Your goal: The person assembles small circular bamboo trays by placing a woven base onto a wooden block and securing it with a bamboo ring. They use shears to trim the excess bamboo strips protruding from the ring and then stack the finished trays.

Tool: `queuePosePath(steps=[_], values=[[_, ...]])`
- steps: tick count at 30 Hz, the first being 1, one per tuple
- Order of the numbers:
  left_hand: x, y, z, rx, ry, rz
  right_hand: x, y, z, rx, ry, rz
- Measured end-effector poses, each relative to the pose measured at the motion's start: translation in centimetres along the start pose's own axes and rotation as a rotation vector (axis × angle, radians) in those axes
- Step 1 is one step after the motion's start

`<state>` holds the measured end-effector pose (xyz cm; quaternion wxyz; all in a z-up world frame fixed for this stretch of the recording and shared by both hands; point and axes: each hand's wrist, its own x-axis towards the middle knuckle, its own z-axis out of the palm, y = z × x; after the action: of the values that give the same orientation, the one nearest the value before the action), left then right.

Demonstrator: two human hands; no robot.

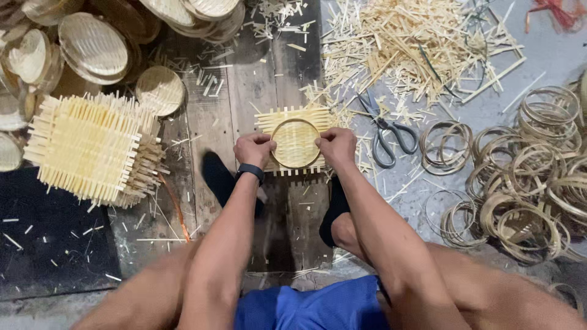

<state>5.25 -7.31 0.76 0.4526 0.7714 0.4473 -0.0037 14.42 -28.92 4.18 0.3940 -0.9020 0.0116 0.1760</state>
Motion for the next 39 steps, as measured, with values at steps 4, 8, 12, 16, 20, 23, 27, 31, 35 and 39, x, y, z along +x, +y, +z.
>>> queuePosePath(steps=[4, 8, 12, 16, 20, 23, 27, 31, 35, 39], values=[[0.3, -0.1, 0.2, -0.054, -0.019, -0.031, -0.1, -0.5, -0.3, -0.069, 0.025, -0.045], [0.8, -0.7, 0.0, -0.089, -0.08, -0.013, -0.5, -0.9, -0.1, -0.028, 0.044, -0.009], [1.5, -0.6, -0.7, -0.106, -0.153, -0.039, -0.6, -1.4, -0.5, -0.039, 0.052, -0.036], [1.4, -0.5, -0.7, -0.146, -0.168, -0.036, -0.9, -1.6, -0.5, 0.043, 0.002, 0.107], [1.1, -0.7, -0.5, -0.155, -0.148, -0.014, -0.4, 0.2, 0.1, 0.234, -0.071, 0.173], [0.9, -1.3, -0.1, -0.142, -0.132, 0.03, 0.6, 3.0, 0.8, 0.24, -0.087, 0.095], [1.4, -1.0, 0.0, -0.14, -0.137, 0.041, 2.2, 4.1, 0.5, 0.09, -0.123, 0.017], [1.8, 0.5, -1.3, -0.007, -0.213, 0.017, 2.2, 1.0, -1.6, 0.018, -0.233, 0.029], [1.8, 4.4, -2.3, 0.28, -0.25, 0.34, -2.2, -2.5, -1.2, -0.086, 0.073, -0.05], [1.9, 6.7, -0.1, 0.137, -0.111, 1.119, -9.2, -1.5, 6.0, 0.607, -0.218, 0.675]])
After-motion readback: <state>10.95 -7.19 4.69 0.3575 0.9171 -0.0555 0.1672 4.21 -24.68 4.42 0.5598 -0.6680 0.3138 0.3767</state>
